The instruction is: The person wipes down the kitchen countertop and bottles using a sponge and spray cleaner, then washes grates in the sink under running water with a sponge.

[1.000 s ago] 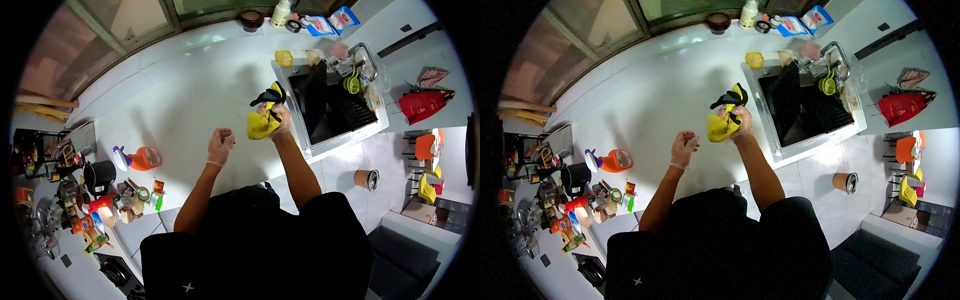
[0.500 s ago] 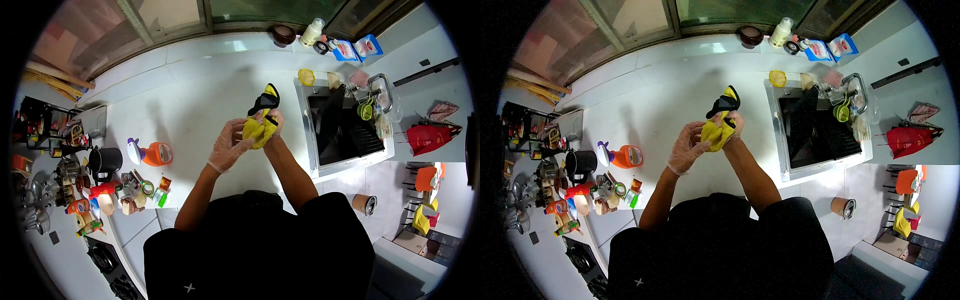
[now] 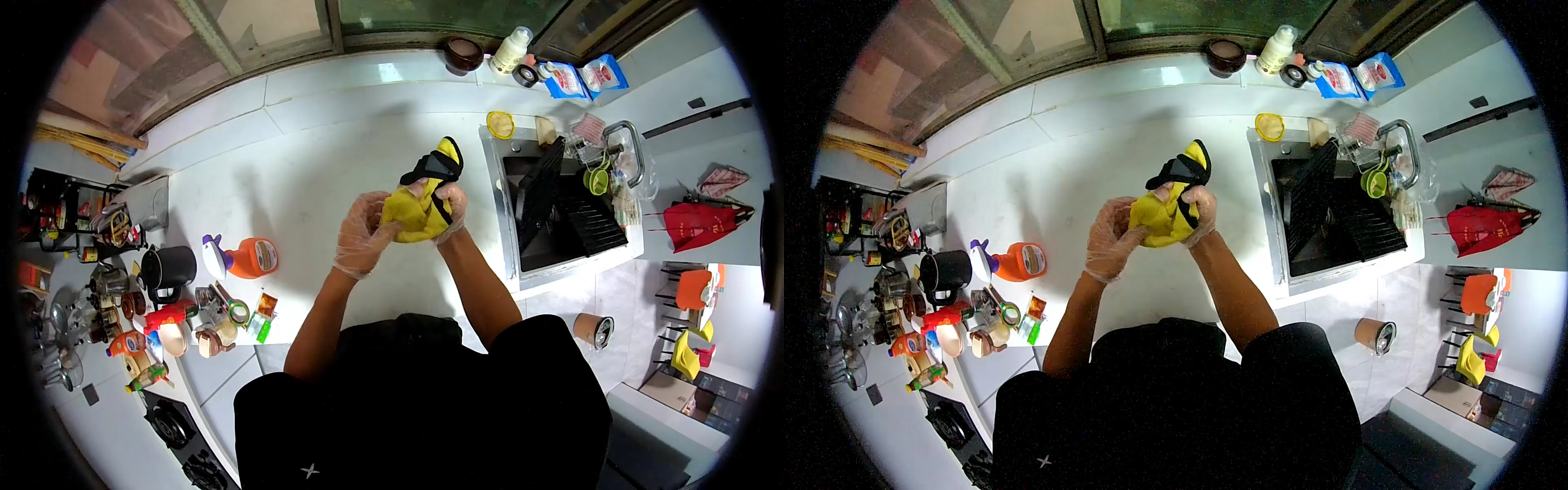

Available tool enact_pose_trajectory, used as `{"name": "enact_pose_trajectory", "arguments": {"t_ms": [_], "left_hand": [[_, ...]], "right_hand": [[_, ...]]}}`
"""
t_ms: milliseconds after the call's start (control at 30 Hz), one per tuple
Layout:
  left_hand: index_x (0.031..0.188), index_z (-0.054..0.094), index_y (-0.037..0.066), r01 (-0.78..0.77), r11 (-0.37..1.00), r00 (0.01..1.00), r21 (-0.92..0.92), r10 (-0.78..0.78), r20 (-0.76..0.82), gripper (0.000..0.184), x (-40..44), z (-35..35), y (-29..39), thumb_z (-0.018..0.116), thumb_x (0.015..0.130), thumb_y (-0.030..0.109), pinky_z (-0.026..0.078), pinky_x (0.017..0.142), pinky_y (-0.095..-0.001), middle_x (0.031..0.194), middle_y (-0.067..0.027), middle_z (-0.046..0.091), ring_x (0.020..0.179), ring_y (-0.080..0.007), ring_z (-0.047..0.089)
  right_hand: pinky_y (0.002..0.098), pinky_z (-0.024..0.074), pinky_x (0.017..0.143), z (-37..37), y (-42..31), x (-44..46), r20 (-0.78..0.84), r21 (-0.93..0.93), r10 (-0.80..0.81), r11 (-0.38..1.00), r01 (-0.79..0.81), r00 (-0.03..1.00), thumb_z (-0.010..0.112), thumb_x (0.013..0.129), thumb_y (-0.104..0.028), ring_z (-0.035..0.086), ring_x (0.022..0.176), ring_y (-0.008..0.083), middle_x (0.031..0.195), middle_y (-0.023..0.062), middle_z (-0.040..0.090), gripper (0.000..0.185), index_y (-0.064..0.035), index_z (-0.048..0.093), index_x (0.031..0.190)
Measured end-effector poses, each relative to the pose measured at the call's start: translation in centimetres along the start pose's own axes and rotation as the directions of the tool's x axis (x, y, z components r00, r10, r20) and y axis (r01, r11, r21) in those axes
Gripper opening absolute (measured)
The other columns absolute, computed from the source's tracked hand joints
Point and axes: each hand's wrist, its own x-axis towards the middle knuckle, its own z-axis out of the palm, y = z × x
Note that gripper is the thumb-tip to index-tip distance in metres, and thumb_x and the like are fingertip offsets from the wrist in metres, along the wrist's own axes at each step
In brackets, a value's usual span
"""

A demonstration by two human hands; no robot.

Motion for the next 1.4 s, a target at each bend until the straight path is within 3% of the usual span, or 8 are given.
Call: {"name": "enact_pose_trajectory", "arguments": {"t_ms": [200,333,733,867,1000,1100,1267,1400], "left_hand": [[0.121,0.052,0.002,-0.08,0.996,0.992,0.028,0.082,-0.097,0.037,-0.3,-0.4,0.0,0.065,0.087,-0.005,0.052,0.093,-0.0325,0.113,-0.0114,0.063,0.104,-0.0191,0.063],[0.116,0.054,-0.001,-0.098,0.991,0.953,-0.086,0.068,-0.297,0.03,-0.2,-0.4,0.4,0.064,0.089,-0.005,0.054,0.088,-0.032,0.111,-0.0111,0.063,0.101,-0.0182,0.063],[0.131,0.049,-0.002,-0.098,0.995,0.956,-0.027,0.086,-0.282,0.044,1.7,0.6,-2.0,0.056,0.088,-0.009,0.052,0.091,-0.0295,0.119,-0.0099,0.059,0.111,-0.0177,0.059],[0.132,0.047,-0.001,-0.036,0.989,0.979,-0.14,0.006,-0.206,0.045,2.9,-0.6,-2.3,0.053,0.088,-0.009,0.047,0.099,-0.0321,0.123,-0.011,0.058,0.115,-0.0198,0.058],[0.128,0.048,0.0,0.014,0.999,0.956,0.035,-0.003,-0.292,0.038,2.9,-3.9,-4.7,0.055,0.09,-0.002,0.048,0.099,-0.0343,0.13,-0.0157,0.053,0.111,-0.0222,0.06],[0.122,0.052,-0.001,0.094,0.993,0.919,0.068,-0.06,-0.391,0.031,2.7,-7.1,-8.2,0.056,0.091,0.001,0.05,0.094,-0.0341,0.124,-0.0142,0.057,0.105,-0.0215,0.062],[0.114,0.057,0.0,0.199,0.98,0.863,0.002,-0.175,-0.473,0.024,1.5,-8.9,-8.4,0.06,0.091,0.006,0.048,0.091,-0.0294,0.109,-0.0087,0.062,0.099,-0.0154,0.059],[0.11,0.058,0.0,0.19,0.973,0.844,-0.13,-0.23,-0.484,0.02,-0.2,-10.2,-10.5,0.06,0.091,0.006,0.049,0.087,-0.028,0.102,-0.0071,0.062,0.094,-0.014,0.059]], "right_hand": [[0.0478,0.0449,0.103,3.2,-0.8,-1.5,-0.223,-0.285,-0.066,0.958,0.0,0.973,0.053,0.084,-0.037,0.058,0.114,0.0348,0.121,0.0189,0.061,0.054,-0.0026,0.055,0.126],[0.0556,0.0363,0.108,6.7,-0.8,-1.3,-0.138,-0.066,-0.046,0.997,0.037,0.989,0.016,0.09,-0.078,0.045,0.129,0.0379,0.145,0.0199,0.043,0.087,-0.0144,0.039,0.145],[0.0338,0.0531,0.091,5.4,4.1,1.8,-0.413,-0.546,-0.081,0.819,-0.175,0.907,0.07,0.084,-0.005,0.06,0.109,0.0186,0.124,0.005,0.058,0.064,-0.0146,0.046,0.142],[0.0314,0.0527,0.089,1.8,4.6,4.9,-0.552,-0.531,-0.173,0.827,-0.184,0.816,0.067,0.082,-0.002,0.062,0.103,0.0178,0.118,0.007,0.061,0.052,-0.0068,0.052,0.131],[0.0315,0.051,0.091,-2.2,0.7,12.0,-0.111,-0.908,-0.552,0.394,0.141,0.827,0.071,0.079,-0.002,0.062,0.103,0.0212,0.118,0.0093,0.06,0.052,-0.0042,0.052,0.128],[0.0361,0.0461,0.1,0.9,-5.3,18.9,0.398,-0.898,-0.659,-0.421,0.127,0.638,0.076,0.074,-0.003,0.056,0.112,0.0295,0.122,0.0138,0.056,0.057,-0.0048,0.052,0.125],[0.0424,0.045,0.1,-3.3,-9.9,27.7,0.261,-0.635,-0.651,-0.672,-0.381,0.713,0.075,0.078,-0.017,0.054,0.116,0.034,0.125,0.0121,0.055,0.05,-0.0168,0.057,0.125],[0.0376,0.048,0.095,-1.5,-5.5,30.1,0.027,-0.523,-0.808,-0.513,-0.681,0.589,0.078,0.078,-0.028,0.058,0.114,0.029,0.118,0.0107,0.061,0.047,-0.0205,0.061,0.122]]}}
